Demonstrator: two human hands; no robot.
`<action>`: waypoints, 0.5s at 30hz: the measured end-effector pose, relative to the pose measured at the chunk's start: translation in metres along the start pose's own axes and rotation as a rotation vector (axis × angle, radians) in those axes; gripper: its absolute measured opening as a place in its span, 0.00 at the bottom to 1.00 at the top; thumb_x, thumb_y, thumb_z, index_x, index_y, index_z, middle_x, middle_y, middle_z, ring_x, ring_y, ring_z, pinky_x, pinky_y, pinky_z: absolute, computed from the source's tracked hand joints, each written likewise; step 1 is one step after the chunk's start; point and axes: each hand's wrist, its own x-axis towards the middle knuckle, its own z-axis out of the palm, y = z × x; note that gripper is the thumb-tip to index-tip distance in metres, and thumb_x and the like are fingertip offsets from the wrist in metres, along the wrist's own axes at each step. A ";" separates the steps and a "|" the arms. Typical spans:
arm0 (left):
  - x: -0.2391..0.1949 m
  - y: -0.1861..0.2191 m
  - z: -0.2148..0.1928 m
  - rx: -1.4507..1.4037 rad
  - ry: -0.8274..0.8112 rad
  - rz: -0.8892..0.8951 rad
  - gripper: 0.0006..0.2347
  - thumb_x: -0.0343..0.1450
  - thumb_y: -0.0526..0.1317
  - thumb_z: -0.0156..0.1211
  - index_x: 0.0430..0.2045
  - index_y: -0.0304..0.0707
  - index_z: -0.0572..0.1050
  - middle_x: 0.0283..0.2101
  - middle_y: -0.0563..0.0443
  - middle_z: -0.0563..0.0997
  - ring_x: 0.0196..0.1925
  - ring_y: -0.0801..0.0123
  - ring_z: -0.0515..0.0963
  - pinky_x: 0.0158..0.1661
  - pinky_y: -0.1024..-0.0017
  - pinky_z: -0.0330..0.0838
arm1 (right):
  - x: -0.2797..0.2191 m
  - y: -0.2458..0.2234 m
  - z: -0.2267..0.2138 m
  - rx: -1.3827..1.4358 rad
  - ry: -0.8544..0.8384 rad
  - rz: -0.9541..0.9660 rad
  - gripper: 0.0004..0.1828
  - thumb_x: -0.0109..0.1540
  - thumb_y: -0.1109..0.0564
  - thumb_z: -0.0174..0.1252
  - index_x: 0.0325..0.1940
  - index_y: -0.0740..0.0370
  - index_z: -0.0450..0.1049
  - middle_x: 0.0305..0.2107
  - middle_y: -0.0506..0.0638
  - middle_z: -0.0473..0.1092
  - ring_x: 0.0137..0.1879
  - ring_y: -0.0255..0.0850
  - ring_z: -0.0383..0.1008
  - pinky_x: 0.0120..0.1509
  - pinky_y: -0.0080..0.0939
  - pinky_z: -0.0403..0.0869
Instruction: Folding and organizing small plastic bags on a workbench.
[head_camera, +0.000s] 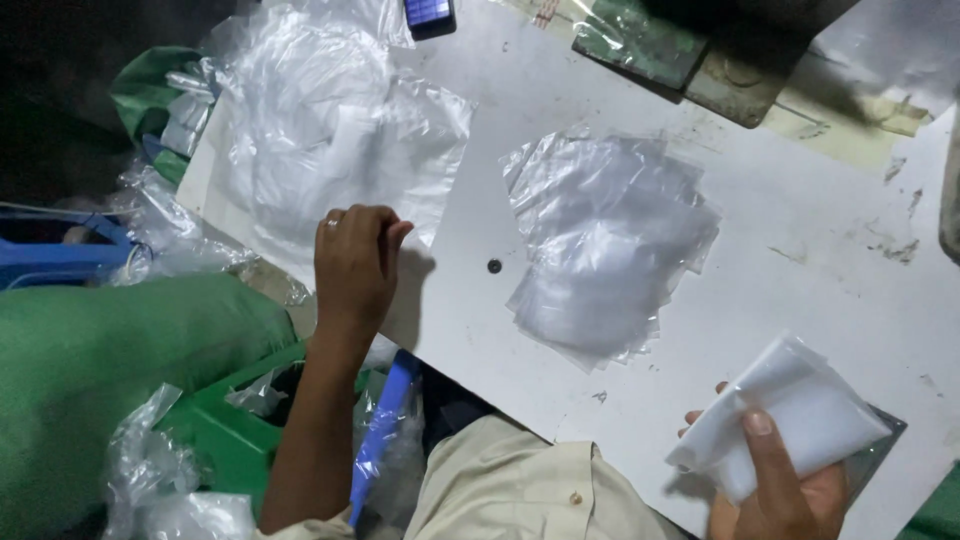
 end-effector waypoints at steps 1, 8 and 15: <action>0.000 0.006 -0.007 -0.094 -0.028 -0.102 0.09 0.81 0.42 0.52 0.35 0.36 0.70 0.35 0.46 0.75 0.35 0.56 0.69 0.42 0.59 0.63 | 0.002 0.003 -0.005 0.021 0.023 0.004 0.35 0.61 0.54 0.56 0.71 0.64 0.59 0.45 0.60 0.68 0.47 0.52 0.71 0.45 0.52 0.78; -0.011 -0.026 0.004 -0.095 -0.208 -0.184 0.10 0.71 0.46 0.69 0.39 0.42 0.77 0.42 0.47 0.76 0.47 0.55 0.73 0.49 0.57 0.62 | 0.008 0.019 0.003 0.028 0.046 0.139 0.30 0.63 0.58 0.54 0.70 0.65 0.60 0.48 0.65 0.69 0.45 0.61 0.72 0.44 0.61 0.77; 0.001 -0.003 0.004 -0.216 -0.203 -0.350 0.22 0.81 0.54 0.32 0.36 0.37 0.73 0.30 0.46 0.79 0.29 0.55 0.76 0.30 0.57 0.64 | 0.013 0.019 -0.003 0.064 -0.029 0.019 0.21 0.65 0.59 0.55 0.61 0.71 0.66 0.42 0.66 0.70 0.41 0.59 0.74 0.42 0.58 0.80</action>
